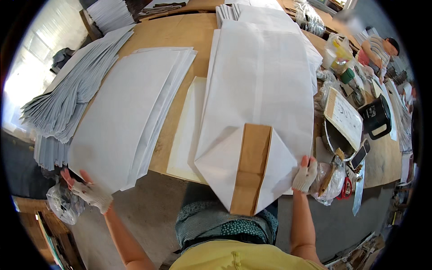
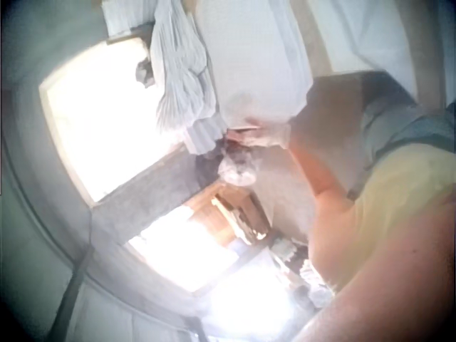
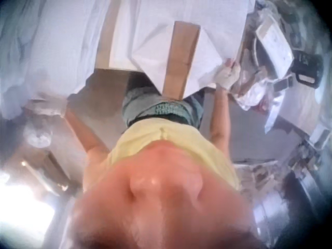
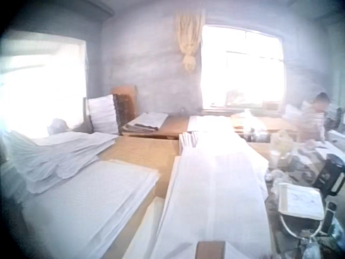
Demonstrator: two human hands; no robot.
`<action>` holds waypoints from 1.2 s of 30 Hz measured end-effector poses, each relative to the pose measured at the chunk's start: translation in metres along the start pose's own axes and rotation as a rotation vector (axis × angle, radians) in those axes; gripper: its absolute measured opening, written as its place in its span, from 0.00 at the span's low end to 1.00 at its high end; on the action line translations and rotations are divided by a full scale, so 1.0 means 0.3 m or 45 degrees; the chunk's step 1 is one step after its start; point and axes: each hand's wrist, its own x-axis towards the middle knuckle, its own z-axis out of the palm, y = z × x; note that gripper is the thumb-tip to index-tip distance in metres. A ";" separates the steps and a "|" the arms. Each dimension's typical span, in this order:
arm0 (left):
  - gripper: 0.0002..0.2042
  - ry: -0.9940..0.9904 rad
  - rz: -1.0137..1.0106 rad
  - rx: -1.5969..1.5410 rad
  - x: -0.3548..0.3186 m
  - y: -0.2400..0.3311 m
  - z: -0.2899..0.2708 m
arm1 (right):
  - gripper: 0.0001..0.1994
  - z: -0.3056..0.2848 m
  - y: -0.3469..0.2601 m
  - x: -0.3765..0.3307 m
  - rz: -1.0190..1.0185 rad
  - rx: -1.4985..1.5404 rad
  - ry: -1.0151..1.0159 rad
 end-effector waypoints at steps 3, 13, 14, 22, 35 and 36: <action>0.19 -0.704 -0.288 -0.519 -0.249 0.115 0.221 | 0.16 0.092 -0.060 0.172 -0.016 0.034 0.051; 0.26 -1.331 -0.206 -0.317 -0.825 -0.350 1.042 | 0.32 0.322 -0.008 0.364 -0.131 -0.267 -0.060; 0.25 -1.354 -0.207 -0.298 -0.861 -0.369 1.021 | 0.34 0.289 0.004 0.337 -0.074 -0.292 -0.144; 0.21 -1.538 0.630 0.514 -0.849 -0.202 0.417 | 0.31 -0.014 -0.039 0.011 -0.055 -0.724 -0.635; 0.28 -2.389 0.047 0.127 -0.783 -0.043 0.509 | 0.28 0.045 -0.161 0.080 -0.677 -0.689 -1.295; 0.29 -2.440 0.154 0.106 -0.782 -0.032 0.460 | 0.30 0.012 -0.151 0.041 -0.841 -0.654 -1.308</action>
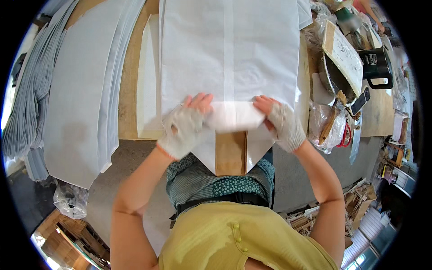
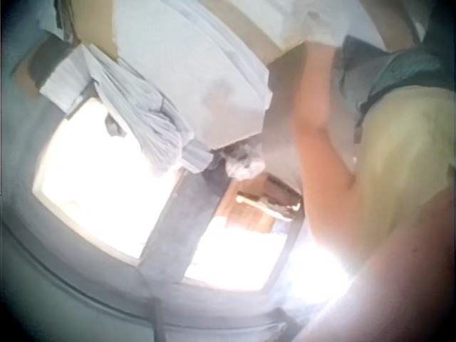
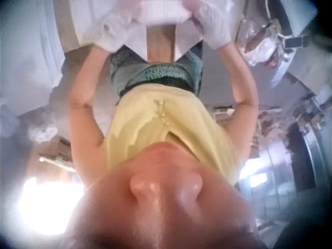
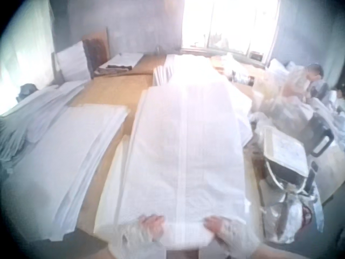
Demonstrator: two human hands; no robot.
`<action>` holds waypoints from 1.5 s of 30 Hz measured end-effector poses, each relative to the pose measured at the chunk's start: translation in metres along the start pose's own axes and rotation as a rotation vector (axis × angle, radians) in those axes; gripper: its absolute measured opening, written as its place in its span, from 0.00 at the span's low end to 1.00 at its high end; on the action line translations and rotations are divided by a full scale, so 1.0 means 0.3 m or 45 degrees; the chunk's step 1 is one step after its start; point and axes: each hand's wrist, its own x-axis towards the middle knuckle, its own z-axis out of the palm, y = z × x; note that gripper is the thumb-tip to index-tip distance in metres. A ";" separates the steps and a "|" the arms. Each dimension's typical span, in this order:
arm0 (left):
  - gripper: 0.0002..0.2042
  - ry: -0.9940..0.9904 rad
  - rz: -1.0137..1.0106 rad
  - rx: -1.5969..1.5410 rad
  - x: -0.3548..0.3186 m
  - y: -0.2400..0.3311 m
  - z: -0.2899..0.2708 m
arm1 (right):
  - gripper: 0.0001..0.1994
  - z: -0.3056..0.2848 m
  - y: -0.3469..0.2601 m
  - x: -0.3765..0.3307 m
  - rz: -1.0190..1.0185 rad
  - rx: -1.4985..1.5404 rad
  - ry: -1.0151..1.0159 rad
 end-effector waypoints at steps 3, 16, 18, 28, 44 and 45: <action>0.34 -0.033 0.369 0.751 -0.043 0.008 0.066 | 0.37 0.028 -0.068 -0.042 -0.024 0.035 -0.001; 0.40 0.057 0.280 0.696 -0.068 -0.094 -0.049 | 0.34 0.005 0.011 -0.106 0.123 0.201 0.141; 0.37 0.200 0.231 0.569 -0.022 -0.092 -0.047 | 0.20 0.024 0.040 -0.076 0.541 0.971 0.389; 0.26 0.716 0.168 0.410 0.153 0.003 0.111 | 0.09 0.047 -0.171 0.128 0.399 0.703 0.527; 0.14 0.259 -0.128 0.058 0.222 0.056 -0.037 | 0.09 0.114 -0.334 0.193 0.326 0.449 0.464; 0.13 0.196 -0.060 0.050 0.235 0.059 -0.037 | 0.10 0.090 -0.328 0.182 0.278 0.392 0.518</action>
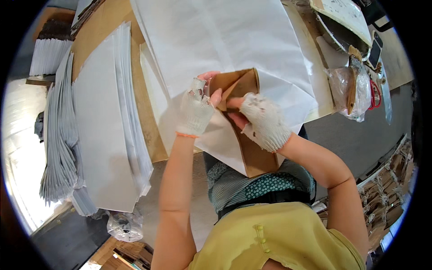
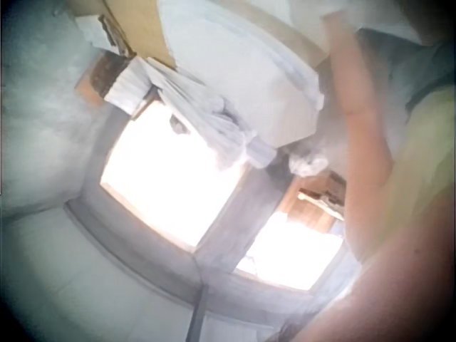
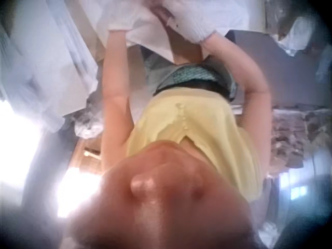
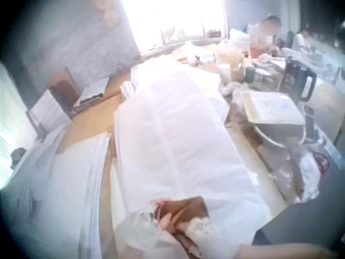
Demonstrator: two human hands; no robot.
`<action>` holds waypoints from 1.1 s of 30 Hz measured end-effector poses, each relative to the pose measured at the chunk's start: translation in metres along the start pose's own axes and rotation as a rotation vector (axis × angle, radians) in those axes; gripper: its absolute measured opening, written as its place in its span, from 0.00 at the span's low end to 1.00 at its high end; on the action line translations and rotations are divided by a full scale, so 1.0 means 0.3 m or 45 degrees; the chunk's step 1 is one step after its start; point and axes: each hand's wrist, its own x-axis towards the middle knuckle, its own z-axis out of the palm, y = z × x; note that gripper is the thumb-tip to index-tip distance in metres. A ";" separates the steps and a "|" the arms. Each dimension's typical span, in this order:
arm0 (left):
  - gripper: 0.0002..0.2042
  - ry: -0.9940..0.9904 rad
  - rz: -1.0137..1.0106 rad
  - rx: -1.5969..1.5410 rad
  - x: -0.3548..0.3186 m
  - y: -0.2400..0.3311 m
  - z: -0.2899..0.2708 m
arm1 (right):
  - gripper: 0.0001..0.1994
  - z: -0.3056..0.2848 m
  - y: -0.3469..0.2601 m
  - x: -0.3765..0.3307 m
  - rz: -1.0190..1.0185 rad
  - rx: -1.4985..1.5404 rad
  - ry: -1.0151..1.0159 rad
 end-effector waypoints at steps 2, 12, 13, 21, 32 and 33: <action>0.12 -0.117 0.137 -0.022 0.029 0.026 -0.014 | 0.18 -0.077 0.029 0.015 -0.109 -0.112 0.196; 0.15 -0.470 -0.406 -0.377 0.078 0.062 -0.025 | 0.19 -0.200 0.115 0.062 -0.178 -0.209 0.171; 0.15 -0.427 -0.402 -0.362 0.076 0.054 -0.017 | 0.19 -0.197 0.120 0.058 -0.148 -0.200 0.164; 0.15 -0.329 -0.406 -0.260 0.069 0.053 -0.003 | 0.17 -0.168 0.112 0.047 -0.108 -0.225 0.307; 0.13 -0.241 -0.306 -0.129 0.054 0.058 0.003 | 0.17 -0.157 0.108 0.047 -0.110 -0.285 0.329; 0.14 -0.245 -0.293 -0.129 0.054 0.062 0.001 | 0.16 -0.163 0.108 0.045 -0.113 -0.278 0.306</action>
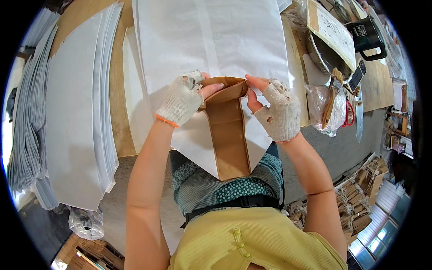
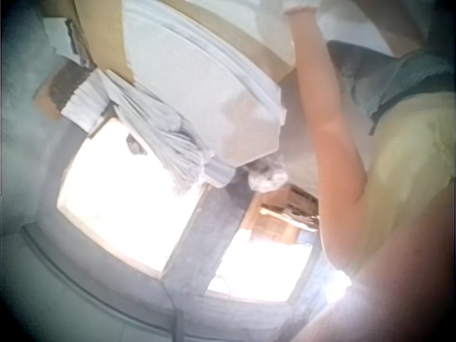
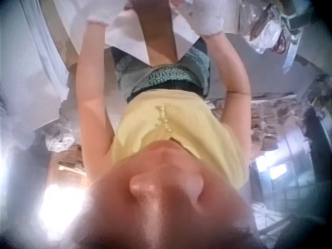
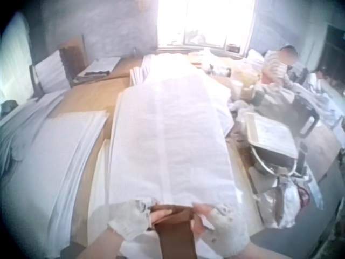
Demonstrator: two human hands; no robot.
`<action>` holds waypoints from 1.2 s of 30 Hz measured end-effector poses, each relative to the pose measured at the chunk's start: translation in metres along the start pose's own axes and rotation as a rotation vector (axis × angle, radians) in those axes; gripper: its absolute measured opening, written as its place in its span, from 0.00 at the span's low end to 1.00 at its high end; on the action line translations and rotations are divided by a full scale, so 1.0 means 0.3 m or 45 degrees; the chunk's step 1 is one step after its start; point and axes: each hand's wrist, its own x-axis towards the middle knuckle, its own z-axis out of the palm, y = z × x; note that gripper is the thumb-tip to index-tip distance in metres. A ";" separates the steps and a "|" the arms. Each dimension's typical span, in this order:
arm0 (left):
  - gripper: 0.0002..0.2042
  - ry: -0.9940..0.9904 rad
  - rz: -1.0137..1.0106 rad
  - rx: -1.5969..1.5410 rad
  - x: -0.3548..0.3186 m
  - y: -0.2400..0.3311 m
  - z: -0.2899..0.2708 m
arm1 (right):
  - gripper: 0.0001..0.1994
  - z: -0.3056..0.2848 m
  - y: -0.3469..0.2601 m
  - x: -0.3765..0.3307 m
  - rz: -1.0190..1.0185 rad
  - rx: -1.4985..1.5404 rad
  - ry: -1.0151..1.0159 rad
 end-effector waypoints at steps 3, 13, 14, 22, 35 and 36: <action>0.13 -0.012 0.046 0.022 -0.005 0.006 -0.001 | 0.16 -0.028 0.010 0.003 -0.001 0.049 -0.083; 0.11 -0.156 0.374 -0.159 -0.016 -0.027 0.013 | 0.08 -0.098 0.045 0.073 0.208 0.350 -0.480; 0.12 -0.171 0.394 -0.189 -0.019 -0.011 0.018 | 0.06 -0.099 0.048 0.077 0.189 0.328 -0.536; 0.15 0.047 0.155 0.487 0.120 0.071 0.032 | 0.08 -0.106 -0.055 -0.012 -0.493 -0.088 -0.381; 0.18 -0.923 -0.055 1.790 0.017 0.248 0.128 | 0.10 -0.032 -0.196 0.221 -0.171 -1.085 -2.134; 0.17 -0.901 -0.322 1.807 -0.036 0.248 0.083 | 0.11 0.002 -0.206 0.221 -0.220 -1.060 -2.101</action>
